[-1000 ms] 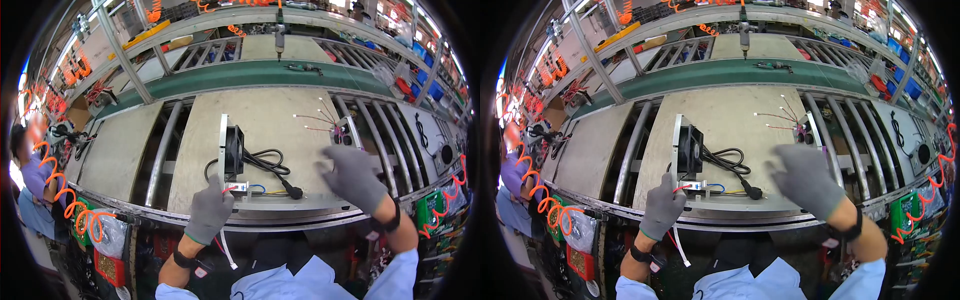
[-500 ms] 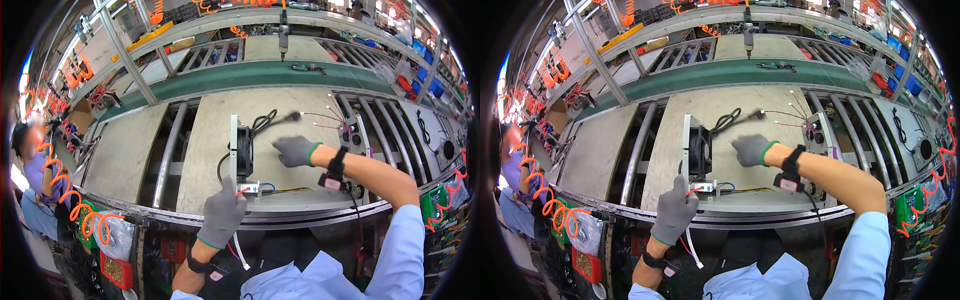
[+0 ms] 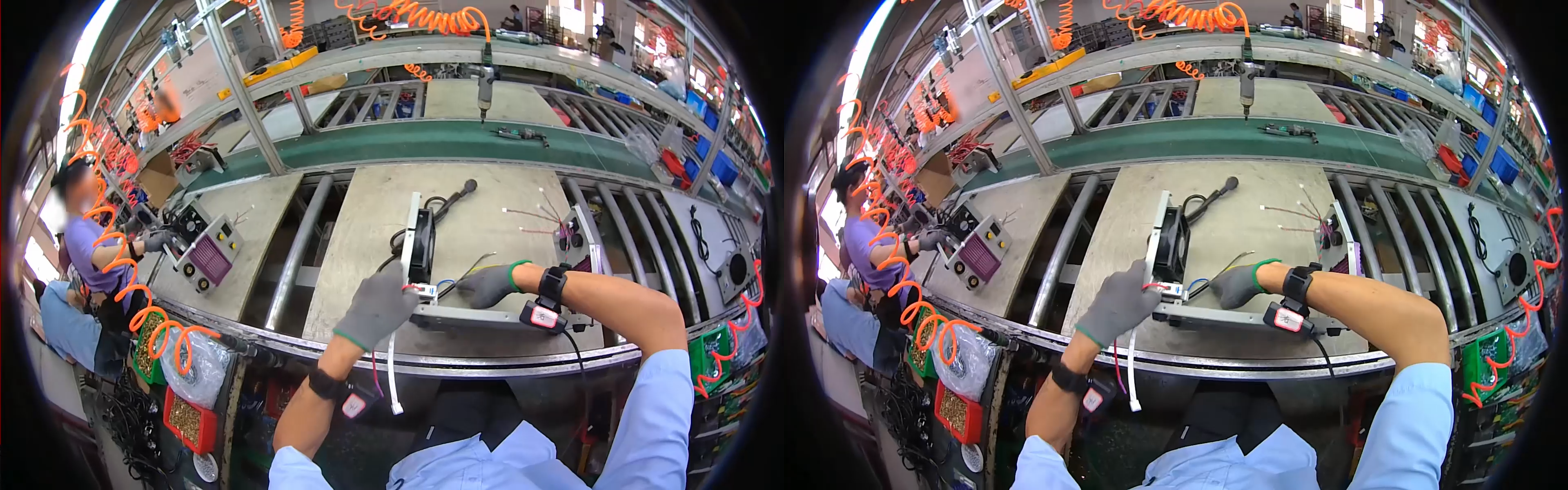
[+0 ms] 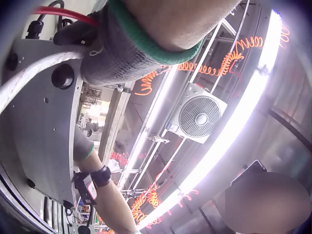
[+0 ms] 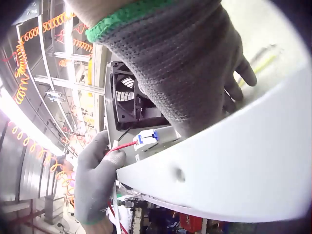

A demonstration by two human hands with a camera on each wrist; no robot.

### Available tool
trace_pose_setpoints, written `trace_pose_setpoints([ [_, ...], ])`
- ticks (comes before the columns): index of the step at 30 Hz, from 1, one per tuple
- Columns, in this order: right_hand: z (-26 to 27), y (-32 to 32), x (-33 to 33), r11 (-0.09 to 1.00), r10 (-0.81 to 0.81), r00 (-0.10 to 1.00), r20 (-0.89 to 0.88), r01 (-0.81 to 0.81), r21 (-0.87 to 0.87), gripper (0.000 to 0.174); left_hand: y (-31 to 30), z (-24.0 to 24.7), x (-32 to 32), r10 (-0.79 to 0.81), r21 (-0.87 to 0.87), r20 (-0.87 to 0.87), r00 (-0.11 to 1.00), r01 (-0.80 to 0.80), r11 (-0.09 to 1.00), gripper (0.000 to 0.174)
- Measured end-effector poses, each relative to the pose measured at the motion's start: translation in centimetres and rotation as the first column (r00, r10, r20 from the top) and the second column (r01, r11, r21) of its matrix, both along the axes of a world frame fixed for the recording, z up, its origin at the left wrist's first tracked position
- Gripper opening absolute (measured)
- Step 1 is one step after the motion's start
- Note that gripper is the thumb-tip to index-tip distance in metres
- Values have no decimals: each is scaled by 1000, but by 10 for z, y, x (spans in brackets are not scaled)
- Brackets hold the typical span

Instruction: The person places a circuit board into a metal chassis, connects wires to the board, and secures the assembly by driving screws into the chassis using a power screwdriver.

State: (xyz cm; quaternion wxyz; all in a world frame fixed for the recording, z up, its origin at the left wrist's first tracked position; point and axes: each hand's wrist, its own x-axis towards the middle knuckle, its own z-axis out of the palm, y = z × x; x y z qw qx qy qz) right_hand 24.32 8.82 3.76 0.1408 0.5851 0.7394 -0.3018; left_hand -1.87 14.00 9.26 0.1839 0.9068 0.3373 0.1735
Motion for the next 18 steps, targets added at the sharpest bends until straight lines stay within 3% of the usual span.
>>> trace_pose_setpoints([
  [2,36,-10,4,992,-123,992,-28,123,-20,59,20,-1,11,-20,-41,-10,1000,20,999,29],
  [4,43,-19,27,981,-154,977,-144,169,97,56,20,29,19,-36,-301,-110,993,1,954,35],
  [5,52,-31,33,961,-175,970,-167,205,183,55,24,25,21,-41,-239,-128,991,10,971,38],
  [8,108,-88,7,859,-289,908,-304,386,335,56,17,17,21,-26,-281,-112,993,-7,960,38],
  [9,108,-108,-2,807,-261,906,-333,395,440,56,12,12,20,-28,-191,-117,993,5,982,41],
  [10,101,-131,-11,741,-231,902,-365,406,535,57,3,13,17,-14,-215,-125,992,-13,976,43],
  [12,87,-165,-31,715,-273,943,-190,331,615,50,-15,21,14,-28,-266,-140,990,-10,964,43],
  [15,41,-181,-51,391,-309,949,-67,191,900,37,-20,4,16,-96,-223,-49,994,83,971,40],
  [18,21,-174,-51,306,-315,948,-50,151,940,34,-13,-5,23,-99,-178,21,995,101,979,41],
])
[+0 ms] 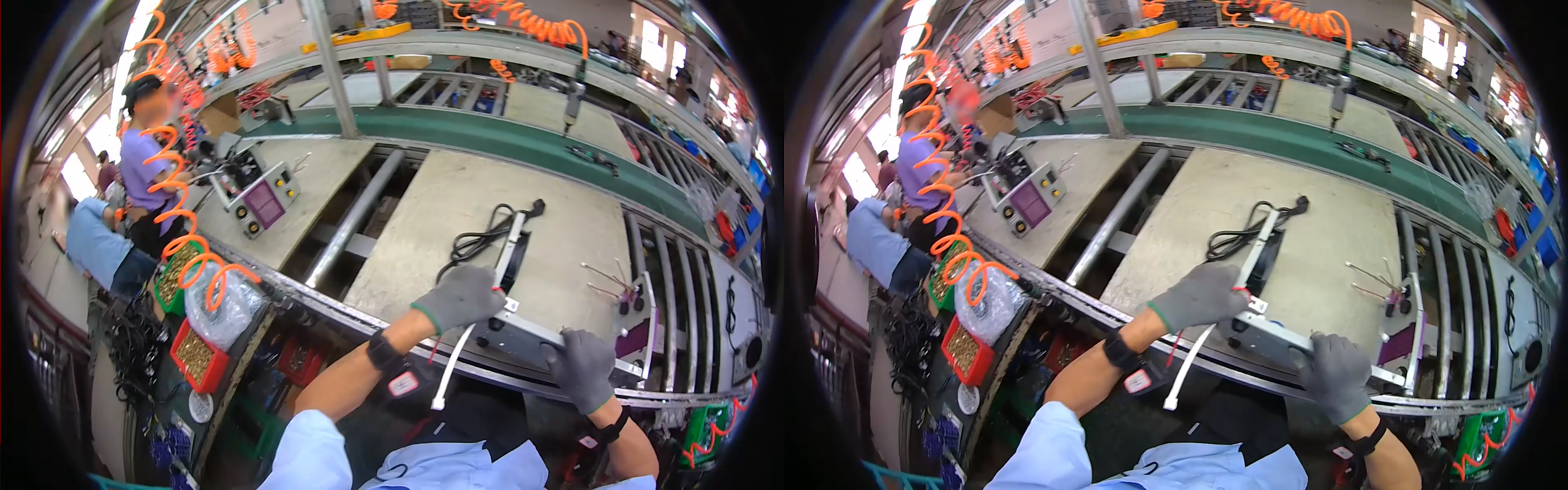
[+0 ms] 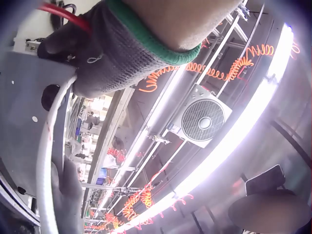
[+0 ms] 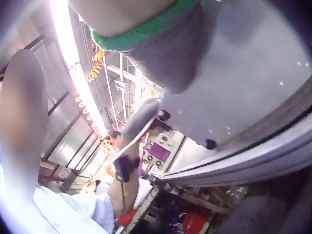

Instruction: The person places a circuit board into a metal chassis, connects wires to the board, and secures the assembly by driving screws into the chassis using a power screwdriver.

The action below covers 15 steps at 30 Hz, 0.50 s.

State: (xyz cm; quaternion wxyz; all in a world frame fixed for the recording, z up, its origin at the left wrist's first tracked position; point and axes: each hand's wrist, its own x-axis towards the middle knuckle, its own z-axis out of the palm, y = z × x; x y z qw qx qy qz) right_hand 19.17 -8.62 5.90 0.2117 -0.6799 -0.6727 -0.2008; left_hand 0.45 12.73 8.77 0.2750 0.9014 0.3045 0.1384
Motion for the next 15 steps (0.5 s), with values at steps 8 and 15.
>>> trace_pose_setpoints([
  [8,0,67,30,961,220,975,34,-223,162,44,0,4,-24,177,-37,-36,984,-178,983,45],
  [15,3,60,15,961,195,979,56,-202,189,41,21,52,-49,-144,109,-514,846,231,967,18],
])
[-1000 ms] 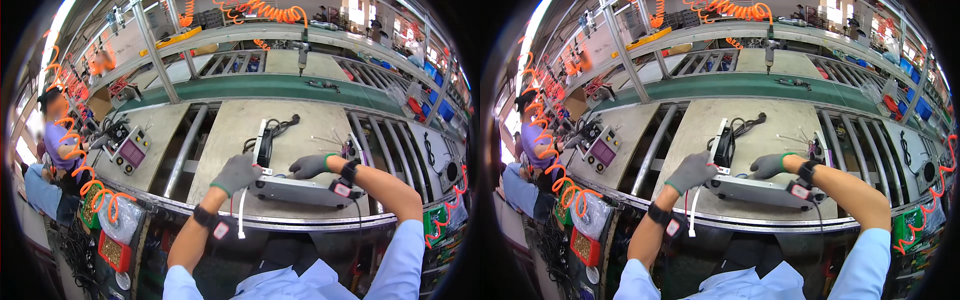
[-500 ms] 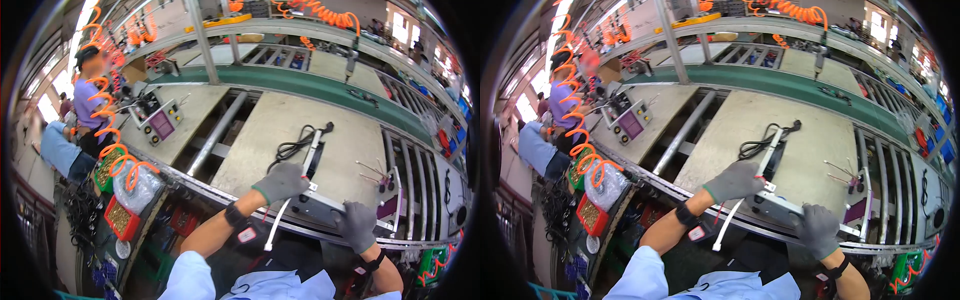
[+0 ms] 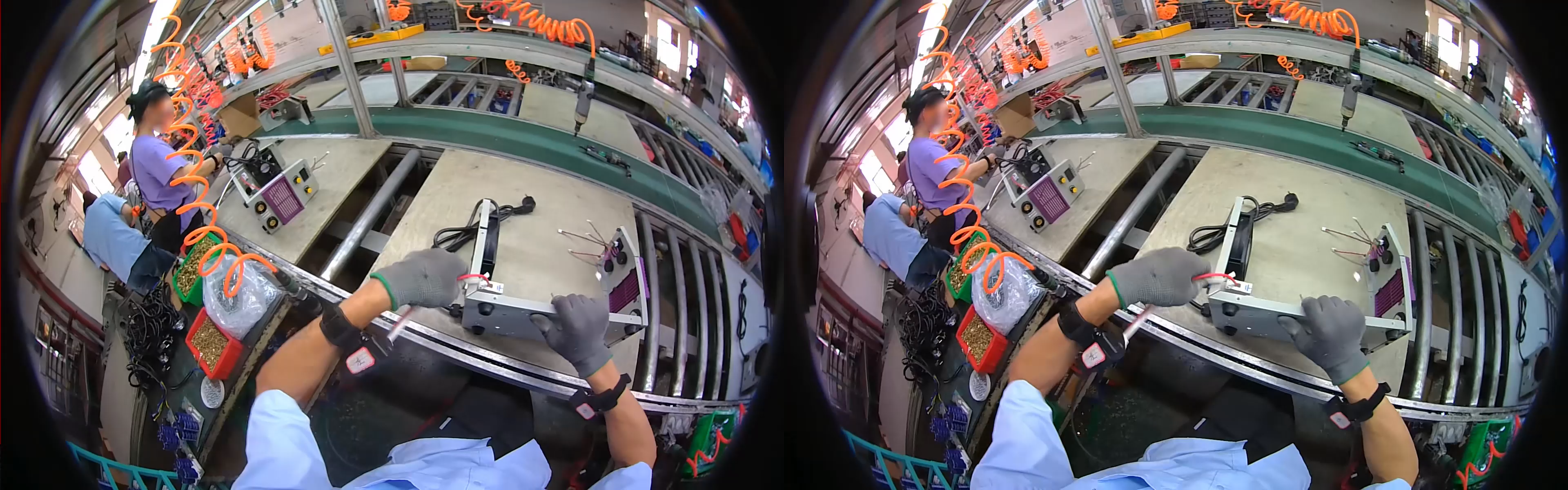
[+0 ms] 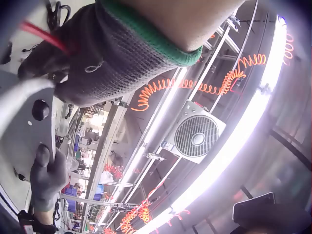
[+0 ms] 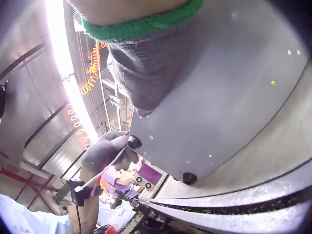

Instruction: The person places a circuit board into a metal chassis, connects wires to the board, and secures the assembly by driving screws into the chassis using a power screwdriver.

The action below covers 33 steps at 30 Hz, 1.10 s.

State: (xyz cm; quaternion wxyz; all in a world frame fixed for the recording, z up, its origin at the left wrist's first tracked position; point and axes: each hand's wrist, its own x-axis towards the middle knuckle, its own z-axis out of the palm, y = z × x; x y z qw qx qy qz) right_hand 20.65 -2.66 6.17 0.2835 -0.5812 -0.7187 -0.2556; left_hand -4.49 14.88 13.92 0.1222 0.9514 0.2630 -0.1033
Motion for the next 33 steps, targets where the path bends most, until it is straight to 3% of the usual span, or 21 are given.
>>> trace_pose_setpoints([
  [3,0,-1,0,1000,-10,1000,-6,10,-9,39,14,-3,14,66,395,146,987,-119,911,10],
  [4,-1,-2,-2,1000,-9,1000,-5,9,-18,39,31,-17,17,-79,570,341,937,-139,810,8],
  [5,-2,-4,-3,999,-27,1000,8,27,-25,38,48,-25,15,-153,627,341,928,-103,772,6],
  [7,-2,-3,-3,999,-35,999,34,36,-24,37,79,-86,10,-150,563,377,914,-98,821,6],
  [9,-3,-4,-4,1000,-16,1000,17,17,-24,35,67,-154,13,-28,374,635,772,-275,886,8],
  [11,-8,0,-2,1000,-16,998,53,16,8,37,42,-182,21,36,333,727,686,-398,855,13],
  [13,-17,5,3,1000,-28,997,65,27,13,39,20,-177,17,244,222,599,763,-450,865,23],
  [16,-19,13,3,999,-42,998,42,42,-6,39,-7,-165,-18,224,274,674,704,-520,809,48],
  [19,-14,17,0,1000,-15,998,57,15,-4,37,-36,-138,-67,93,360,816,571,-627,691,56],
  [21,-10,15,-2,1000,-5,998,57,6,-19,38,-59,-117,-112,107,269,866,488,-636,724,56],
  [25,-9,14,-3,999,7,1000,27,-6,-45,38,-57,-118,-235,141,364,861,488,-786,499,35],
  [27,-10,14,-5,994,3,999,-32,-6,-111,46,-64,-107,-301,378,275,841,388,-907,320,25],
  [29,8,15,-27,994,28,997,-74,-36,-104,56,-61,-113,-387,457,429,755,470,-881,199,18],
  [31,17,26,-47,983,103,994,-40,-108,-149,67,-61,-111,-452,737,363,597,318,-926,106,23],
  [33,26,42,-69,969,151,988,-38,-156,-194,75,-66,-97,-481,884,328,373,283,-931,160,29],
])
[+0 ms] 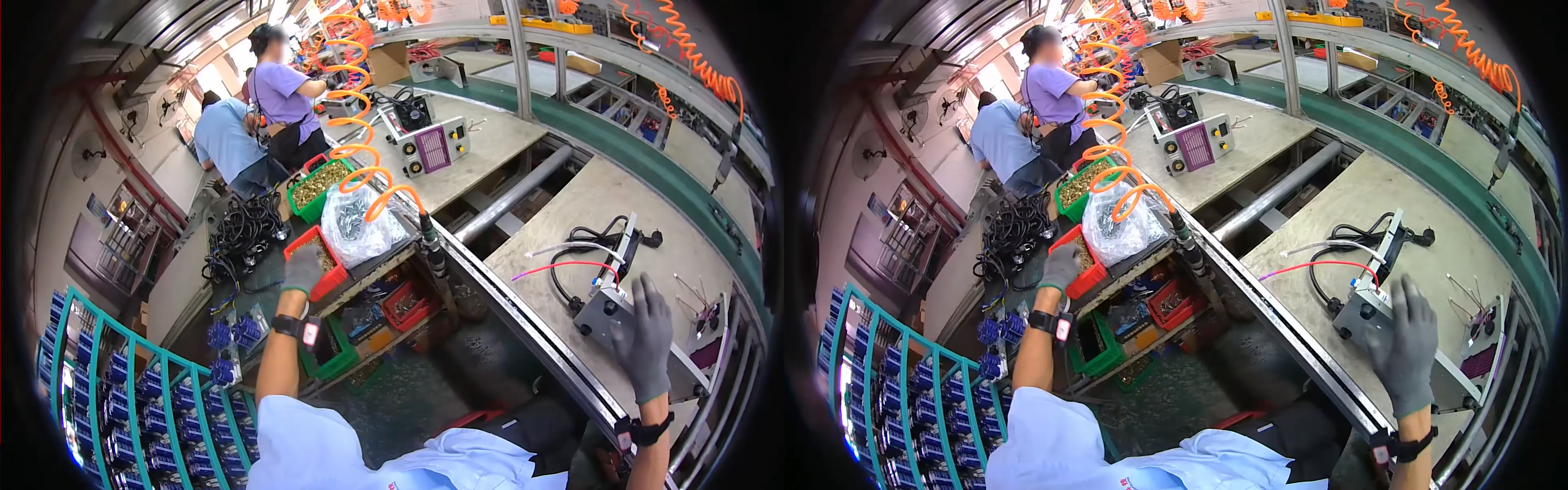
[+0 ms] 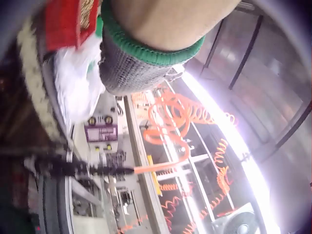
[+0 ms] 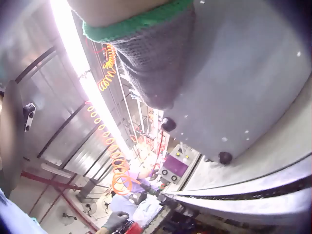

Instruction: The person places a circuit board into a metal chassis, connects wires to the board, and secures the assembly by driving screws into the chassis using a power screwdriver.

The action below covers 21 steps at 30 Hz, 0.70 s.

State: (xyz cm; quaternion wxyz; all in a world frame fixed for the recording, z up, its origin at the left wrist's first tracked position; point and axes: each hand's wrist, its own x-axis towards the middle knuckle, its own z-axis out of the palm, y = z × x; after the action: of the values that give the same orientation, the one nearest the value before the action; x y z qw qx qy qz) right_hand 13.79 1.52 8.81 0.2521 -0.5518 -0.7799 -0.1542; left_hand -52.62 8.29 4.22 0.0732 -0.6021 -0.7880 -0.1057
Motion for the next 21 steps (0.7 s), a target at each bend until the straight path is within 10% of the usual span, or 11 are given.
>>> trace_pose_setpoints([
  [4,-2,39,-32,996,22,999,-28,-24,-81,82,10,-7,-33,-132,-322,41,990,139,936,41],
  [21,-37,-34,75,972,-237,972,3,237,6,55,6,-52,-30,19,70,-240,971,-2,998,15],
])
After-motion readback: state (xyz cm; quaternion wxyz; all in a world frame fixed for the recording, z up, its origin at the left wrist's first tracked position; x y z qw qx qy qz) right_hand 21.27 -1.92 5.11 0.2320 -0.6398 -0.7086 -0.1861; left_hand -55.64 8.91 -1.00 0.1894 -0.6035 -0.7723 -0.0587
